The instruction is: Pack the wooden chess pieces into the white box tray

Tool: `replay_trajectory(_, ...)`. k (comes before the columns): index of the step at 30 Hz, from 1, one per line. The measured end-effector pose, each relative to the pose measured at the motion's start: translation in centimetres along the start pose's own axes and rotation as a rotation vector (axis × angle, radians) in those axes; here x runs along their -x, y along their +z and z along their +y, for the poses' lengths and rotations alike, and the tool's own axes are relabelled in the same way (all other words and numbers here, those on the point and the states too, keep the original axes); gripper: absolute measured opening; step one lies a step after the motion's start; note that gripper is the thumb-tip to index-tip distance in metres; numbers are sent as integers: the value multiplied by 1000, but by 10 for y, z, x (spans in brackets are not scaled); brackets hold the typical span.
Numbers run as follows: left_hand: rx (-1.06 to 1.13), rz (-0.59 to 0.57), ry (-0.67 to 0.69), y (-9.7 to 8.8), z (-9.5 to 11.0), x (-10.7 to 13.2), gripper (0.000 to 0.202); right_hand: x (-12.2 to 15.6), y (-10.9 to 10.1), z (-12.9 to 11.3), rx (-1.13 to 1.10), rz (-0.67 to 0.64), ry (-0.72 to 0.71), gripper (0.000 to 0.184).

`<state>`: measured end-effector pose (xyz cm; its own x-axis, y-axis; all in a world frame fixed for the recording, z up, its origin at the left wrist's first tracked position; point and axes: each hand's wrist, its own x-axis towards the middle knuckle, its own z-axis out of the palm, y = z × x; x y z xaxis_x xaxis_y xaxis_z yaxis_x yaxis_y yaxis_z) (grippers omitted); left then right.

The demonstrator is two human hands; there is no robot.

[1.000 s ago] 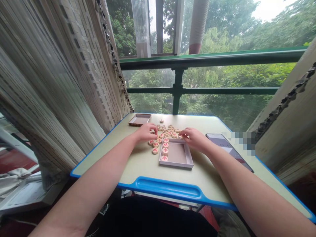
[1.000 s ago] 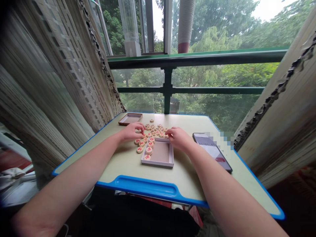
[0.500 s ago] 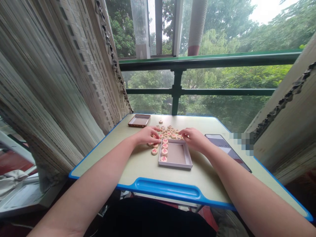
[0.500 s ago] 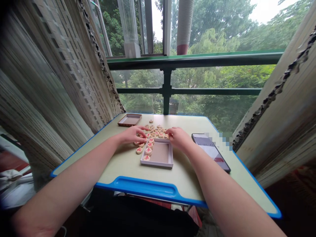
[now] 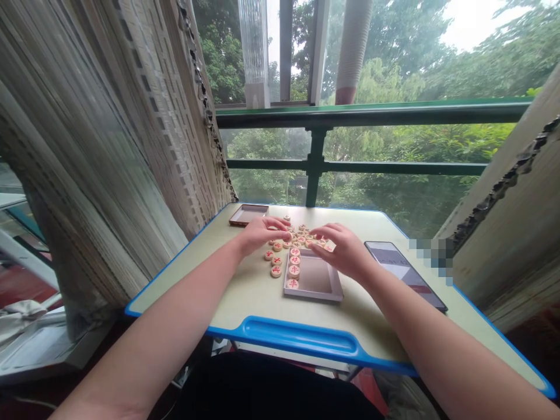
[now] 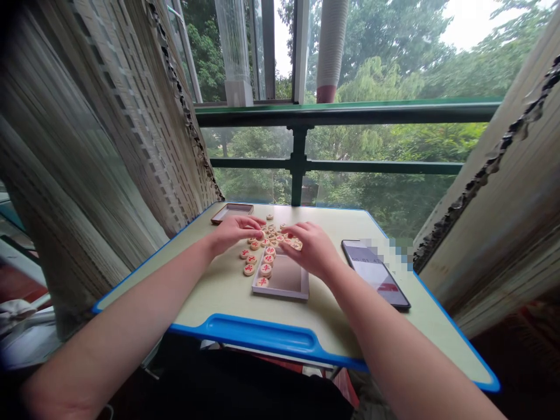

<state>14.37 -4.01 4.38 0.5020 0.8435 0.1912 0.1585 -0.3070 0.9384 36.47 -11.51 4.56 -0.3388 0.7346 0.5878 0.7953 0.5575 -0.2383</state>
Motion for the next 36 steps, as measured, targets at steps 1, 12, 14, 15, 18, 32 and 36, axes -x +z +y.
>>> replay_trajectory(1, 30, -18, -3, 2, 3, 1, 27, 1, 1, -7, -27, -3, -51, 27)
replay_trajectory(12, 148, -105, -82, 26, 10, 8, 30, 7, 15, -19, -124, -38, 7, 23)
replay_trajectory(14, 173, -98, -70, 27, 11, 8, 31, 7, 15, -20, -122, -36, 31, 25)
replay_trajectory(15, 191, -100, -68, 28, 11, 8, 31, 7, 14, -21, -123, -41, 32, 25)
replay_trajectory(18, 226, -123, -75, 28, 11, 8, 34, 7, 14, -25, -133, -45, 27, 22)
replay_trajectory(32, 192, 70, -94, 15, 3, 2, 41, 4, -5, -31, -209, -504, 59, 15)
replay_trajectory(36, 247, 26, -90, 15, 5, 3, 37, 6, -3, -33, -218, -510, 7, 17)
